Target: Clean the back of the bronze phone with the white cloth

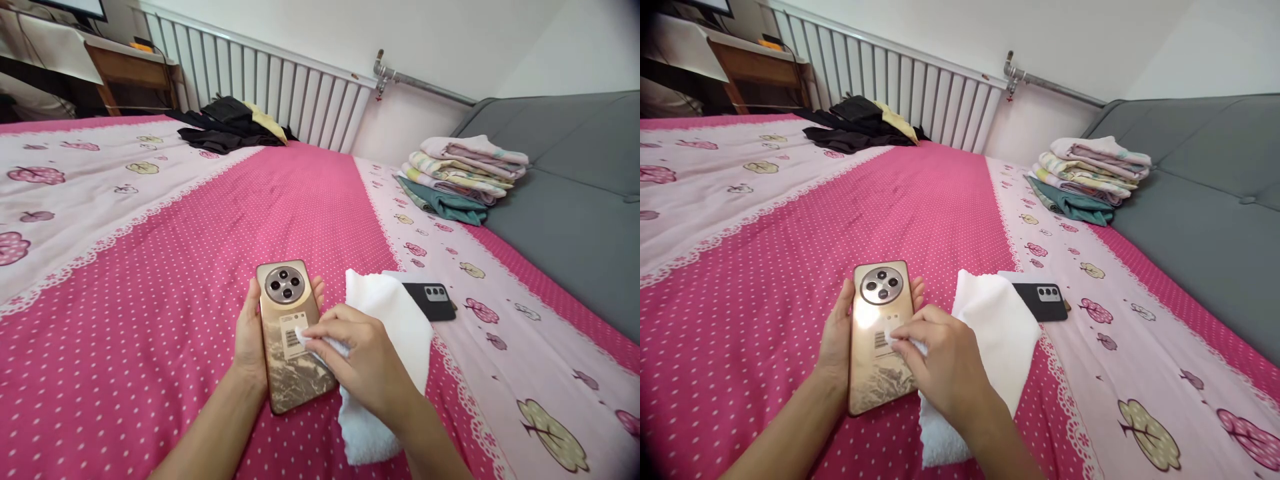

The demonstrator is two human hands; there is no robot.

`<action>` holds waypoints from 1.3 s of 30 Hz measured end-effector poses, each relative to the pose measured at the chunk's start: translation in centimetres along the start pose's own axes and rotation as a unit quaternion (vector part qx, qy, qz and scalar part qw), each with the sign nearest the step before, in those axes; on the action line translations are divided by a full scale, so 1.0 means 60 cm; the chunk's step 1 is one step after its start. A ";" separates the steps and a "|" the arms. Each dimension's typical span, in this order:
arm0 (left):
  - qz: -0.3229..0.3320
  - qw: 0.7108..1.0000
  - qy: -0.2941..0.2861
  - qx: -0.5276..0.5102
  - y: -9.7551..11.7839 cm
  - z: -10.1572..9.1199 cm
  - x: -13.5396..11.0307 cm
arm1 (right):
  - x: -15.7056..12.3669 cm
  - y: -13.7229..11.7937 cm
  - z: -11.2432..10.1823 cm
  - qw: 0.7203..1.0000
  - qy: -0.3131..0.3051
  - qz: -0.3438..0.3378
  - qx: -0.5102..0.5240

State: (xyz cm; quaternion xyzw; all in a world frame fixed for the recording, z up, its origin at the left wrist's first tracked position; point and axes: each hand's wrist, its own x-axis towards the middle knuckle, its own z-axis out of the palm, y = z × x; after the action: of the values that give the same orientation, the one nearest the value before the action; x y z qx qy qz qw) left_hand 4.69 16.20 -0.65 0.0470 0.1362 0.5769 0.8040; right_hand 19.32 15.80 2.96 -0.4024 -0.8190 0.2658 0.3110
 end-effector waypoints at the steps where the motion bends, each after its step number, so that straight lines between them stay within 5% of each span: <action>1: -0.013 1.000 -0.009 0.002 -0.003 0.000 0.000 | 0.001 0.002 0.002 1.000 0.023 0.001 -0.004; 10: -0.050 0.998 -0.023 0.018 -0.019 0.003 -0.001 | 0.009 0.016 0.017 0.981 0.188 0.013 -0.051; 26: -0.031 0.998 0.043 0.035 -0.018 0.007 0.002 | -0.003 -0.009 0.045 0.995 0.086 -0.041 -0.030; 39: -0.046 0.996 0.055 0.046 -0.045 0.031 -0.009 | -0.001 -0.014 0.051 0.981 0.179 -0.079 0.006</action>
State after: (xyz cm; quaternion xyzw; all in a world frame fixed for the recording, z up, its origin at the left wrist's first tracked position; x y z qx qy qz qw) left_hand 7.51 14.95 0.57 0.0457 0.2082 0.5338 0.8183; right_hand 16.72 14.72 1.46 -0.3755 -0.7776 0.1689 0.4752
